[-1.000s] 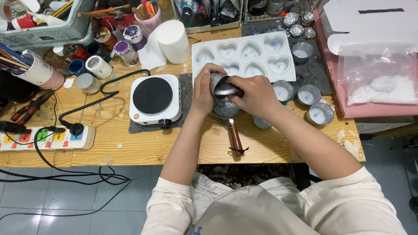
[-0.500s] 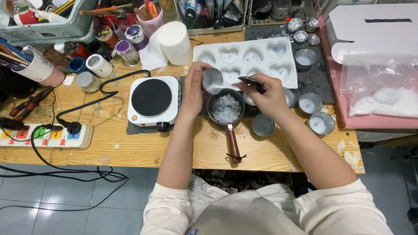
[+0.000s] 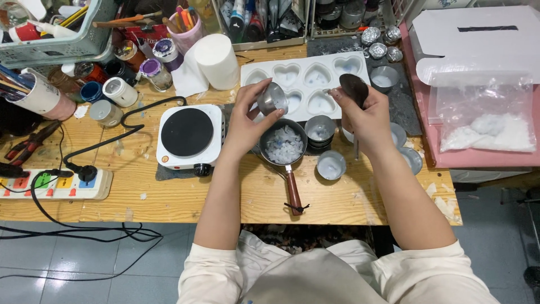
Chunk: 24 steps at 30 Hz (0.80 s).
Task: Scraping wax from small metal cups into a pot for melting.
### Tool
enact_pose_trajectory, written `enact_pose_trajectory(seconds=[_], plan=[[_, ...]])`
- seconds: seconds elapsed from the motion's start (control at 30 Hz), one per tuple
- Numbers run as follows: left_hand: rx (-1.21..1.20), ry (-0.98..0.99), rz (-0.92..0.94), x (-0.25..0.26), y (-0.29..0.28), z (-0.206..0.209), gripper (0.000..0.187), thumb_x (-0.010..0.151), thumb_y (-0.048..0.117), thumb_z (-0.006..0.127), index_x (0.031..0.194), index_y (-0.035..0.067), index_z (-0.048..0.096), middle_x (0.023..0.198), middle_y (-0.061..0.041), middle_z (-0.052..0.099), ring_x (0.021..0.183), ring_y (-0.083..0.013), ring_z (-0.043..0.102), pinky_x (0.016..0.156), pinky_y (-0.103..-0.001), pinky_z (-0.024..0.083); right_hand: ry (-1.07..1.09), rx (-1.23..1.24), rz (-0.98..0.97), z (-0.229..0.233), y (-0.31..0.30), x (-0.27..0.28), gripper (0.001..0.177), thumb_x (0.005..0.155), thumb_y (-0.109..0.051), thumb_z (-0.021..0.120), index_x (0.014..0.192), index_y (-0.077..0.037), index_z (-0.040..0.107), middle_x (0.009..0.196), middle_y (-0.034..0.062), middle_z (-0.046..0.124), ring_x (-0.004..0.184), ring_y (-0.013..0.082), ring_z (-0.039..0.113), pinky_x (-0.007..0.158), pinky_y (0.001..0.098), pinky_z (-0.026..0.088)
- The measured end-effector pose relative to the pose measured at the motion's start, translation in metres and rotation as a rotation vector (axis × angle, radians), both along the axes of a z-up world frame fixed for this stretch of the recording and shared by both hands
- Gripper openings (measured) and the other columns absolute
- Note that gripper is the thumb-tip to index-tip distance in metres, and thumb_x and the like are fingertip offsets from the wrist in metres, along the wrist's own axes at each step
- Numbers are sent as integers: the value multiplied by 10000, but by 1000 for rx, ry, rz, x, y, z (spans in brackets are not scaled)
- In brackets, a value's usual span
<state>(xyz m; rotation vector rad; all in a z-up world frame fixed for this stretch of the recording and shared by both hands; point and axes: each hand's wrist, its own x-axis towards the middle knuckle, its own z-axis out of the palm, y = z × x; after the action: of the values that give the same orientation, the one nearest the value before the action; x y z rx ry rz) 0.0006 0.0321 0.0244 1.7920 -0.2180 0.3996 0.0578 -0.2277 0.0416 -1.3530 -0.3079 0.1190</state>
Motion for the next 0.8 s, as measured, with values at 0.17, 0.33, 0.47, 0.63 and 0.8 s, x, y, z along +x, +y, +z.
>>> enact_pose_trajectory(seconds=[0.17, 0.33, 0.47, 0.63, 0.8], plan=[[288, -7, 192, 7, -2, -11, 675, 881, 269, 857, 1436, 122, 501, 1387, -131, 579, 1274, -297, 610, 1065, -401, 520, 34, -38, -2, -6, 8, 0, 130, 976, -137, 741, 1029, -31, 686, 713, -64, 576, 499, 17, 435, 433, 230, 284], [298, 184, 199, 7, -4, -15, 607, 961, 370, 739, 1428, 103, 457, 1400, -153, 606, 1375, -341, 569, 1101, -439, 468, 46, -41, 63, -8, 9, -2, 139, 970, -165, 743, 1011, -49, 679, 703, -73, 554, 499, 19, 431, 431, 227, 287], [437, 143, 197, 8, 0, -27, 485, 1013, 369, 669, 1373, 97, 493, 1452, -193, 560, 1444, -357, 476, 1144, -464, 420, 64, -61, 116, -11, 8, 0, 189, 976, -214, 748, 970, -48, 657, 652, -71, 532, 484, 37, 445, 428, 233, 307], [576, -47, 306, 6, -3, -18, 430, 1034, 308, 655, 1372, 75, 526, 1494, -219, 505, 1479, -410, 338, 1163, -518, 314, 143, -54, 172, 0, 11, -7, 210, 967, -244, 743, 963, -51, 662, 607, -81, 497, 471, 33, 404, 422, 239, 275], [260, -90, -165, -9, -21, 6, 391, 1002, 172, 688, 1388, 155, 627, 1375, -58, 675, 1319, -262, 644, 1091, -392, 541, 234, -107, 278, -1, 13, -11, 230, 959, -286, 720, 949, -61, 675, 552, -82, 446, 451, 36, 361, 420, 243, 245]])
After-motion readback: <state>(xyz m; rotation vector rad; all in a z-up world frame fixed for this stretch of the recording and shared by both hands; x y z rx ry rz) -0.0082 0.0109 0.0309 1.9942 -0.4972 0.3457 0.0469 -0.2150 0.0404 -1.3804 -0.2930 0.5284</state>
